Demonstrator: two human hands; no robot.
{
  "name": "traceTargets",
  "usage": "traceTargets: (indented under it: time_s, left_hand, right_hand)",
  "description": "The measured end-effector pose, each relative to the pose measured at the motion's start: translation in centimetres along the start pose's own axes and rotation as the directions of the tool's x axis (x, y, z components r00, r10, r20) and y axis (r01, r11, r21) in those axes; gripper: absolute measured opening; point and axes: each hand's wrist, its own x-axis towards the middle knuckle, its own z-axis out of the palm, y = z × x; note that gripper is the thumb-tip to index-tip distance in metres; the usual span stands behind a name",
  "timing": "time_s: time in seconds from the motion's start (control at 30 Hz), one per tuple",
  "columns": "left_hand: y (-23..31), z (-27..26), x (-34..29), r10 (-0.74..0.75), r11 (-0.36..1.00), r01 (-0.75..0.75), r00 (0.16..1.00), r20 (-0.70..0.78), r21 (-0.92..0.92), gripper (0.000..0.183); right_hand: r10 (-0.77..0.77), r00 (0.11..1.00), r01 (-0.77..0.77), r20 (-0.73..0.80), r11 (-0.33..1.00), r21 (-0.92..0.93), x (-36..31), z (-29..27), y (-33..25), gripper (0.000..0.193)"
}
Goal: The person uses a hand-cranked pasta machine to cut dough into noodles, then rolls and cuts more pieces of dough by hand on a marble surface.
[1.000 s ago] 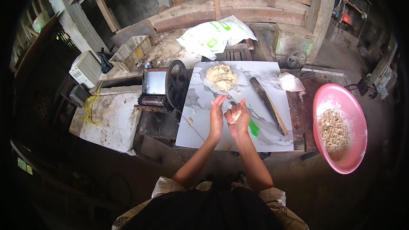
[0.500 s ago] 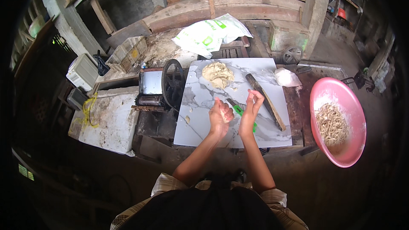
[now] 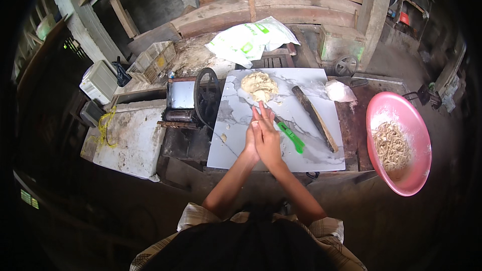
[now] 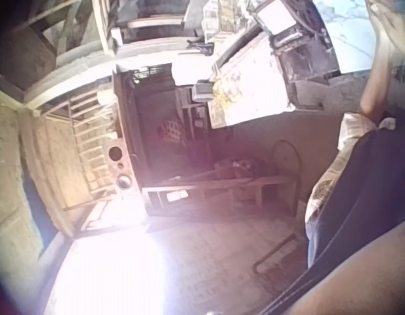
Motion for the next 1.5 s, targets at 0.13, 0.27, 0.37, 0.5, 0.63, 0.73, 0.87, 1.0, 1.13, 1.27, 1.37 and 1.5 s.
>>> traceTargets:
  time_s: [0.13, 0.27, 0.37, 0.5, 0.63, 0.73, 0.87, 1.0, 1.13, 1.27, 1.37, 1.5]
  left_hand:
    - [0.9, 0.2, 0.1, 0.025, 1.000, -0.026, 0.996, -0.090, -0.009, 0.051]
    - [-0.5, 2.4, -1.8, -0.119, 0.989, 0.120, 0.993, -0.019, 0.092, 0.054]
    - [-0.8, 0.5, -1.1, -0.085, 0.995, 0.066, 0.937, 0.339, 0.068, 0.062]
    - [1.0, 2.4, -0.3, 0.076, 0.994, -0.101, 0.906, 0.416, 0.038, 0.067]
    - [3.0, 7.1, -4.1, -0.058, 0.993, 0.048, 0.994, 0.089, 0.104, 0.065]
    - [-0.3, 7.0, -5.2, -0.045, 0.996, 0.032, 0.987, 0.157, 0.083, 0.064]
    - [2.0, 1.4, -2.3, 0.213, 0.973, -0.231, 0.864, 0.456, -0.018, 0.062]
    - [2.4, 5.0, -3.3, 0.033, 0.992, -0.065, 0.960, 0.277, 0.108, 0.058]
    - [1.8, 5.3, -6.9, -0.105, 0.994, 0.099, 0.967, 0.230, 0.038, 0.062]
    - [3.4, 6.2, -6.2, 0.015, 0.996, -0.039, 0.960, 0.281, 0.078, 0.067]
    - [4.8, 7.5, -3.9, 0.031, 0.994, -0.057, 0.962, 0.272, 0.089, 0.068]
    - [2.6, 7.0, -2.9, -0.166, 0.984, 0.144, 0.957, 0.237, 0.106, 0.071]
  right_hand:
    - [0.061, 0.997, -0.068, 0.044, 0.977, 0.204, -1.3, -0.1, 0.2, 0.039]
    - [0.153, 0.979, -0.187, 0.136, 0.940, 0.284, 0.2, -2.7, 1.3, 0.038]
    - [0.017, 0.997, -0.020, 0.080, 0.999, 0.031, 1.6, -2.6, -2.0, 0.039]
    - [-0.046, 0.996, 0.037, -0.073, 0.992, -0.118, 0.8, -3.0, -5.4, 0.045]
    - [-0.014, 0.992, 0.022, 0.128, 0.998, -0.065, 1.5, -5.2, -2.0, 0.045]
    - [0.013, 0.993, -0.013, 0.121, 1.000, -0.003, 3.4, -6.4, -2.2, 0.047]
    - [-0.220, 0.974, 0.224, 0.063, 0.972, -0.076, 1.1, -2.4, -7.5, 0.050]
    - [0.025, 0.992, -0.058, 0.123, 0.960, 0.272, 0.7, -4.7, -5.2, 0.043]
    - [-0.152, 0.959, 0.145, 0.239, 0.988, 0.045, 3.4, -6.9, -3.8, 0.042]
    - [-0.300, 0.952, 0.305, 0.063, 0.946, -0.106, 1.7, -4.5, -8.0, 0.045]
    - [-0.082, 0.996, 0.070, 0.047, 0.974, 0.217, 1.0, -4.9, -4.6, 0.044]
    - [0.059, 0.994, -0.083, 0.088, 0.949, 0.304, 4.1, -6.6, -3.5, 0.046]
